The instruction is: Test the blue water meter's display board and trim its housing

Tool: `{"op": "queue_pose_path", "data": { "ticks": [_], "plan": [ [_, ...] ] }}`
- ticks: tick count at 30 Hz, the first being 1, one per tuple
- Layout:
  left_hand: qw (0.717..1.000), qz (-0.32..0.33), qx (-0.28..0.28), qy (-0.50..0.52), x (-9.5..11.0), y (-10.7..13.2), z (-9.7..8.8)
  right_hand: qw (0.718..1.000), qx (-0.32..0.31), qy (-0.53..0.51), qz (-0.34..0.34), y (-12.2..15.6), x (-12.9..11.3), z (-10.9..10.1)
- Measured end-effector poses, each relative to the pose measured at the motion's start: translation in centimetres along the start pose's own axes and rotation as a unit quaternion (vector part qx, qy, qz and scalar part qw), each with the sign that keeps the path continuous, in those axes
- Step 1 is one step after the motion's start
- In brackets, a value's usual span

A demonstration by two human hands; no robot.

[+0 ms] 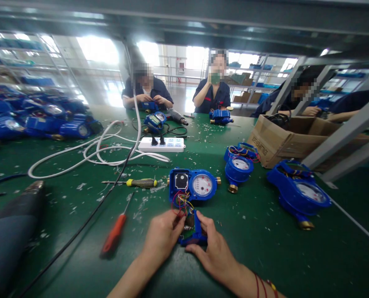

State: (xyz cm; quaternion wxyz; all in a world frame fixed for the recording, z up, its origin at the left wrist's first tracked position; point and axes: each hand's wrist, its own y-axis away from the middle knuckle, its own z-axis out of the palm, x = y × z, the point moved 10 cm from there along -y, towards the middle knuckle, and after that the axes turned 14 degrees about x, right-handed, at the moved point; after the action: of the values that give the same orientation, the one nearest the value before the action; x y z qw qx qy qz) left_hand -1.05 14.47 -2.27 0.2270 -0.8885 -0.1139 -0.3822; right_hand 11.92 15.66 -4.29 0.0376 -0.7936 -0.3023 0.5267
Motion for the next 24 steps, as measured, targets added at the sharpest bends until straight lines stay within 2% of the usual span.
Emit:
{"op": "queue_pose_path", "data": {
  "ticks": [5,9,14,19,24],
  "plan": [
    [0.999,-0.039,0.019,0.012,-0.1,0.0,-0.4,1.000,0.004,-0.023,0.012,-0.1,-0.2,0.1],
    [0.993,-0.098,0.003,0.071,-1.0,-0.2,-0.1,0.997,-0.003,-0.064,0.044,-0.3,0.0,0.2],
    [0.974,-0.162,-0.014,0.157,-2.3,-0.3,0.7,0.991,0.000,-0.097,0.089,-0.7,0.0,-0.3],
    [0.952,-0.200,-0.017,0.231,-2.5,-0.1,0.8,0.973,-0.006,-0.163,0.163,-1.2,0.2,-0.7],
    [0.930,-0.233,-0.019,0.285,-2.5,0.0,0.7,0.963,-0.040,-0.196,0.178,-1.5,0.6,-0.3]
  ]
}}
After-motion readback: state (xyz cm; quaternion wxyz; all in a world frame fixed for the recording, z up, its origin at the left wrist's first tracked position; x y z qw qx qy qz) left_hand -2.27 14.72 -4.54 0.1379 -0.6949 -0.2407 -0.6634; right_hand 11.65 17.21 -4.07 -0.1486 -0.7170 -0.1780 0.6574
